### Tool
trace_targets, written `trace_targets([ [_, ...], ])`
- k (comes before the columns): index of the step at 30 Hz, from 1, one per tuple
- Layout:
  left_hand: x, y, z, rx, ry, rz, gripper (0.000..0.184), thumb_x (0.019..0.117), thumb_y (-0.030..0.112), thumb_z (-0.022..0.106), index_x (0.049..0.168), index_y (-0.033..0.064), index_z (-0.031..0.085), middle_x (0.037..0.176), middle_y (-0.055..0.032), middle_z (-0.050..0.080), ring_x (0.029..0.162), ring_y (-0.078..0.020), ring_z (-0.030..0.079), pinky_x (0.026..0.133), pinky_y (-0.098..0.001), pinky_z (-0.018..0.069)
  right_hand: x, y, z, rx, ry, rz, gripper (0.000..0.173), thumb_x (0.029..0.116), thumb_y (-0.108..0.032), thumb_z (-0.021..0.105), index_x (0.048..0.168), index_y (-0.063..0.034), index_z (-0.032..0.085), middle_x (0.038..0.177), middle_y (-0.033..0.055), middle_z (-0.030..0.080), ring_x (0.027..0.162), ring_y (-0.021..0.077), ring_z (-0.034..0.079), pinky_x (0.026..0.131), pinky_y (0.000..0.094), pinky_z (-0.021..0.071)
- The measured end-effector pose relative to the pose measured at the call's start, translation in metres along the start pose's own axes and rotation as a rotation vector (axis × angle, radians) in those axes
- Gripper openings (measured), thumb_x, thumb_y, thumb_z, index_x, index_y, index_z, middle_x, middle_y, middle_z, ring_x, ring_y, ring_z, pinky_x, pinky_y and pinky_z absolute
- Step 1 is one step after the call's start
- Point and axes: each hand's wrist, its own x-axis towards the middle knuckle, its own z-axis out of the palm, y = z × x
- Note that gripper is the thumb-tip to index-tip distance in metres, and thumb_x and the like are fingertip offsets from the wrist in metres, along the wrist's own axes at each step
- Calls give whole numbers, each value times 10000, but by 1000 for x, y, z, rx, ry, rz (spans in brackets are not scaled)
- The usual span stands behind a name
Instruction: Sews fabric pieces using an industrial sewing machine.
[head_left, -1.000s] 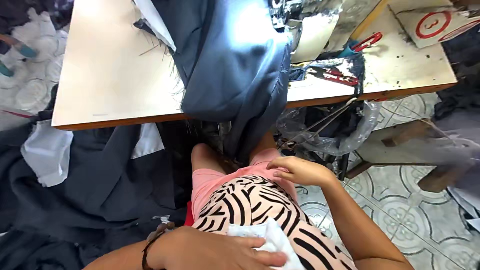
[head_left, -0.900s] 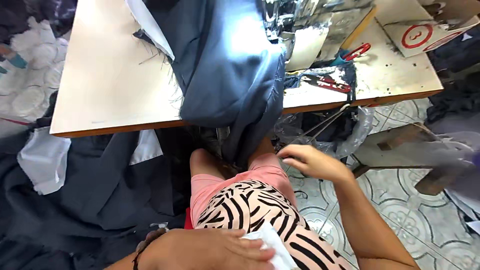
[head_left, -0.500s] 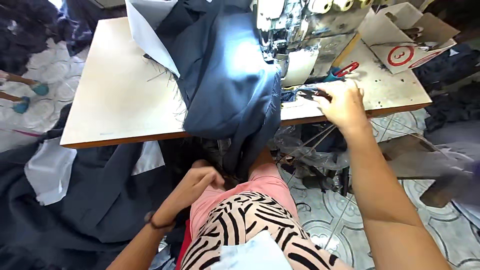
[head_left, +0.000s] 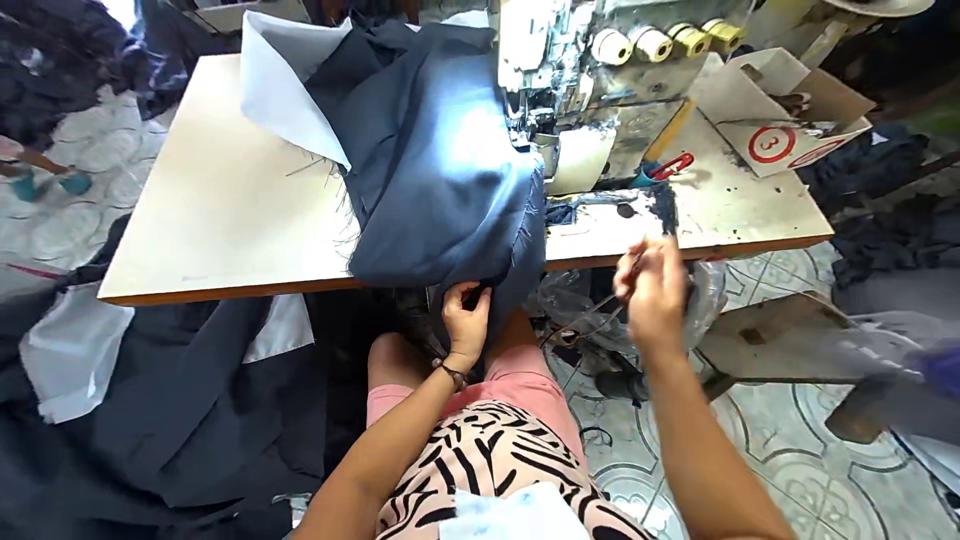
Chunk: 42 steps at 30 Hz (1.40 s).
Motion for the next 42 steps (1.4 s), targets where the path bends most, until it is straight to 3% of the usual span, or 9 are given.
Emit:
trace_targets([
  [7,2,-2,7,250,137,80,550,662,230,922,941,-77,561,1176,-332,564,1179,-449,547,1039,-513,450,-41,76,107,623,215,475,322,934,-24,655,1233,15,541,698,-47,586,480,-3,468,463,163,435],
  [13,19,-1,-46,422,236,277,474,659,180,836,913,-122,574,1092,-384,571,1096,-553,547,986,-623,427,-69,4,109,944,-311,555,204,914,-124,624,740,-210,561,485,-120,454,412,1,421,448,194,388],
  [19,43,2,-95,544,210,531,361,762,64,735,1063,-44,569,1125,-268,587,1149,-409,570,1042,-486,448,-96,-21,81,1008,-368,608,156,913,-73,637,799,-175,608,490,-87,481,403,9,458,432,178,431],
  [24,26,4,-158,612,-235,171,241,863,-49,618,1082,-76,712,1082,-234,724,1030,-357,712,923,-534,564,-94,-15,74,837,-316,617,93,954,-48,564,907,-128,563,503,-71,490,382,22,447,403,183,435],
  [30,9,143,-178,141,-323,402,287,1094,235,458,1030,82,693,953,89,689,930,95,617,851,-121,516,-94,5,93,590,-318,573,76,960,-42,558,1008,-88,521,557,-102,503,422,3,469,432,180,450],
  [33,7,173,-182,15,-790,438,281,1097,307,465,1032,144,685,966,77,683,952,49,621,862,-146,517,-96,0,93,488,-333,505,115,947,-65,567,865,-140,539,551,-134,510,442,-24,477,449,177,445],
  [37,39,150,-192,440,-466,334,288,1051,158,484,1014,-7,717,870,-54,709,768,-42,645,731,-266,548,-103,3,83,537,-279,519,99,945,-81,563,865,-138,575,545,-127,521,438,-8,483,447,187,449],
  [39,41,185,-206,398,-332,434,280,1104,256,420,1107,139,675,973,117,669,901,90,608,823,-157,523,-104,8,82,532,-281,525,83,970,-133,573,887,-131,577,552,-118,516,433,3,483,443,193,454],
  [42,2,243,-182,131,-703,612,214,1099,229,472,1043,128,652,908,31,646,861,-11,621,776,-149,498,-96,-9,76,439,-315,557,71,970,-98,591,973,-36,627,665,-71,593,536,-10,535,528,179,483],
])
